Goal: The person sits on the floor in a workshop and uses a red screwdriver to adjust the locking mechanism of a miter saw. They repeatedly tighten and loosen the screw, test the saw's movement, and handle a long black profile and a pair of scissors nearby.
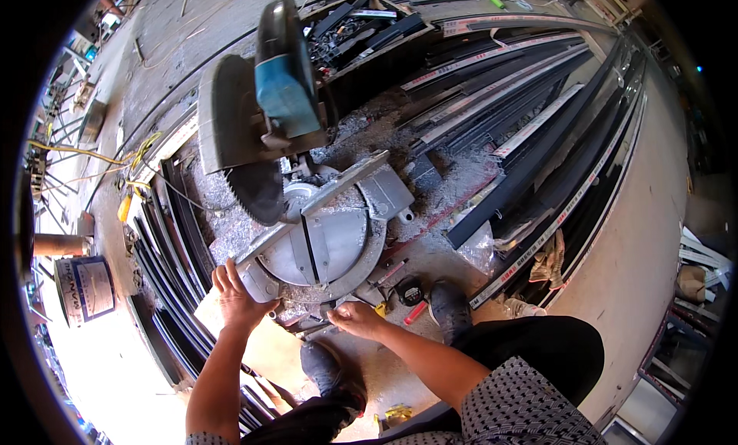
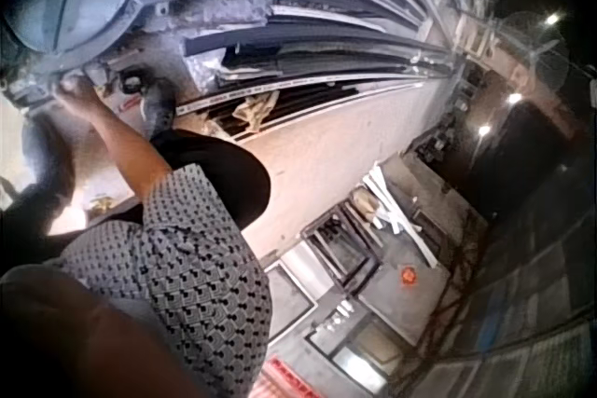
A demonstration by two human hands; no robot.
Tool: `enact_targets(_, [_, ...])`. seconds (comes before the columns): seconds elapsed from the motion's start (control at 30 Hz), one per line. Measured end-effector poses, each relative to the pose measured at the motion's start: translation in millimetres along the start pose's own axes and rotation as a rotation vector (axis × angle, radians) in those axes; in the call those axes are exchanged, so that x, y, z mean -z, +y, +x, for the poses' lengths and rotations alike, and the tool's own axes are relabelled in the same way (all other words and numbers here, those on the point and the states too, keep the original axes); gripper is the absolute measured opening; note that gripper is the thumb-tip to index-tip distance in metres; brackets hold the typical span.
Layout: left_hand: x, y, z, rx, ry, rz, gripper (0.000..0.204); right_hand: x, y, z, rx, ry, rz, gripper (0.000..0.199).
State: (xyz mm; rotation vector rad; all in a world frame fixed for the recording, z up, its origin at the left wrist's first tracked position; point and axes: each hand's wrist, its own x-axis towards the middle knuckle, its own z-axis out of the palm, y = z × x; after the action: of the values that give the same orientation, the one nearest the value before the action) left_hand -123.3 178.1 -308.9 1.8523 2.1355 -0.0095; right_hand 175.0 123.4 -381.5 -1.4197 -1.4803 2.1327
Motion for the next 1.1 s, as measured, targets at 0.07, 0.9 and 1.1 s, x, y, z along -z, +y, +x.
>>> enact_targets(0.07, [2.2, 2.9, 0.6, 0.013, -0.010, 0.010, 0.147, 23.6, -8.4, -2.6, 0.022, -0.015, -0.198, 0.056])
enact_targets(0.9, [-4.7, 3.6, 2.1, -0.149, 0.110, 0.163, 0.151, 296.6, -189.4, 267.7, 0.235, 0.702, 0.204, 0.035])
enact_targets(1.1, [-8.1, -1.4, 3.8, -0.111, 0.073, 0.161, 0.151, 297.0, -205.0, 273.1, 0.068, 0.615, 0.409, 0.044])
